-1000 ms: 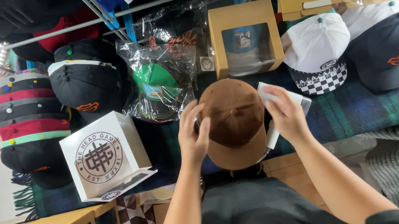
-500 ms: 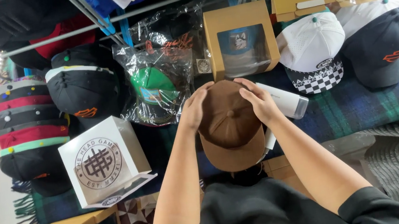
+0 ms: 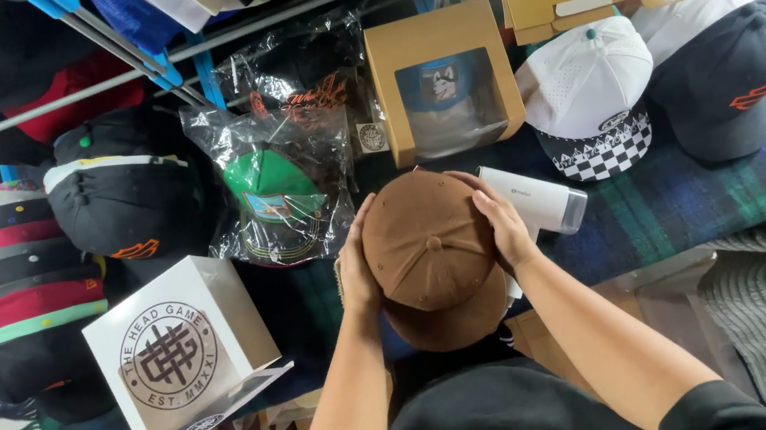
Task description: The person cleans a brown baseball cap using a brush and a hairdryer. They brush the cap's surface and then use the hairdryer to blow air onto it, repeating these actions while adjusting the cap's position.
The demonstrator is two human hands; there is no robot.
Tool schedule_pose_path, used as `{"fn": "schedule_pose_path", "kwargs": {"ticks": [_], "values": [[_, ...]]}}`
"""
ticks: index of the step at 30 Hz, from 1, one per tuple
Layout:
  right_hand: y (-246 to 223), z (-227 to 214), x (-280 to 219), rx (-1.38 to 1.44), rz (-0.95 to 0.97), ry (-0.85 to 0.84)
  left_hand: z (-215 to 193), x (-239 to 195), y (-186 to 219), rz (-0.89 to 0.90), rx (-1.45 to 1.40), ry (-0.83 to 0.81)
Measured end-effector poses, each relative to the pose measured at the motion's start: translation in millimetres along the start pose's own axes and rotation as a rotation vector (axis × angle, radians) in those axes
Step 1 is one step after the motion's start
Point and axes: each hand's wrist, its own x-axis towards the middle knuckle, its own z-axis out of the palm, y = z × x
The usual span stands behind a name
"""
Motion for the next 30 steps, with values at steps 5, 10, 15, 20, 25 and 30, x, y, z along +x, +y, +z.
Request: {"fn": "schedule_pose_path", "kwargs": {"ticks": [5, 10, 15, 20, 25, 30], "values": [[-1.3, 6.3, 0.4, 0.090, -0.027, 0.042, -6.7, -1.6, -5.8, -0.006, 0.008, 0.028], [2.2, 2.6, -0.5, -0.069, -0.039, 0.058, -5.0, 0.8, -1.0, -0.019, 0.057, 0.057], [36.1, -7.3, -18.3, 0.105, 0.157, 0.205, -15.7, -10.1, -23.0, -0.057, 0.121, 0.104], [46.1, -28.1, -52.4, 0.214, 0.326, 0.316, -25.0, -54.3, -33.7, -0.200, 0.107, 0.241], [50.4, -36.1, -72.8, 0.064, 0.493, 0.234, -29.9, -90.2, -69.9, -0.287, -0.213, 0.235], [59.1, -38.7, -66.1, 0.089, 0.498, 0.252, -27.6, -82.3, -75.7, -0.278, -0.104, 0.233]]}}
